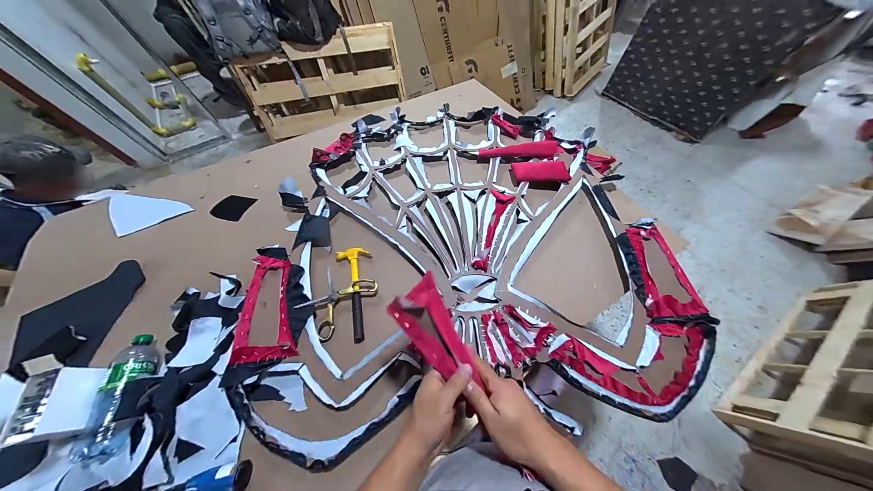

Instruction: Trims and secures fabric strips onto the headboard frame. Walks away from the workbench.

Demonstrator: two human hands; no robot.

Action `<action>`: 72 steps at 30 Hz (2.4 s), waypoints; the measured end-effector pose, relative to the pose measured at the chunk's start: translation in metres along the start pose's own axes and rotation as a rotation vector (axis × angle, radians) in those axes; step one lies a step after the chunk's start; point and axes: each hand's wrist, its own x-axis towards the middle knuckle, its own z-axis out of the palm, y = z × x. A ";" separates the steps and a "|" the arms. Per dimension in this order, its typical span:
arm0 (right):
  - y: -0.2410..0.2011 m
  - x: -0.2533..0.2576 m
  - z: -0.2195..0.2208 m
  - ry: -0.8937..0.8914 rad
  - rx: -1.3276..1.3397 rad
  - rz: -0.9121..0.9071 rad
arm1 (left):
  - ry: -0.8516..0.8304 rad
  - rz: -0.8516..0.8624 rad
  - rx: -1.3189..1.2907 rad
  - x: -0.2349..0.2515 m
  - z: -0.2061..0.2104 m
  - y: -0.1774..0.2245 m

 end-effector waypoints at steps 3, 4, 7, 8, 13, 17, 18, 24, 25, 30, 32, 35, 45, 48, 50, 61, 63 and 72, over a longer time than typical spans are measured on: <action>0.009 -0.008 -0.003 -0.085 -0.094 -0.004 | 0.113 0.011 -0.145 0.003 -0.009 -0.001; 0.018 -0.012 -0.005 -0.083 -0.069 -0.005 | 0.151 0.022 -0.146 0.007 -0.017 0.004; 0.051 -0.028 -0.014 -0.053 0.105 0.081 | 0.345 0.069 -0.080 0.019 -0.051 0.018; 0.062 -0.032 -0.018 -0.032 0.170 0.120 | 0.414 0.081 -0.036 0.024 -0.063 0.022; 0.104 -0.038 -0.051 0.090 0.285 0.260 | 0.609 -0.060 0.113 0.032 -0.085 0.034; 0.122 -0.009 -0.080 0.083 0.234 0.246 | 0.629 -0.092 0.125 0.032 -0.067 0.024; 0.123 0.002 -0.089 0.069 0.199 0.232 | 0.624 -0.089 0.120 0.034 -0.059 0.021; 0.123 0.056 -0.132 -0.028 0.119 0.129 | 0.681 -0.112 0.019 0.046 -0.023 0.008; 0.124 0.061 -0.137 -0.040 0.127 0.123 | 0.695 -0.122 -0.005 0.047 -0.020 0.006; 0.135 0.070 -0.152 -0.061 0.090 0.112 | 0.681 -0.100 -0.162 0.061 -0.018 -0.008; 0.137 0.063 -0.152 -0.059 0.070 0.124 | 0.654 -0.068 -0.216 0.074 -0.023 -0.012; 0.137 0.045 -0.153 -0.026 0.062 0.131 | 0.573 -0.037 -0.271 0.106 -0.037 -0.012; 0.136 -0.052 -0.136 0.167 0.110 0.368 | 0.323 -0.014 -0.065 0.234 -0.078 0.035; 0.146 -0.068 -0.136 0.248 0.096 0.401 | 0.335 -0.001 0.003 0.274 -0.076 0.052; 0.155 -0.060 -0.144 0.315 0.026 0.390 | 0.381 -0.012 0.076 0.300 -0.070 0.058; 0.239 0.230 -0.180 0.600 -0.625 0.366 | 0.557 -0.024 0.408 0.374 -0.008 0.049; 0.250 0.243 -0.170 0.657 -0.746 0.384 | 0.555 -0.028 0.463 0.385 -0.014 0.047; 0.258 0.244 -0.171 0.708 -0.786 0.379 | 0.590 -0.121 0.704 0.419 -0.017 0.052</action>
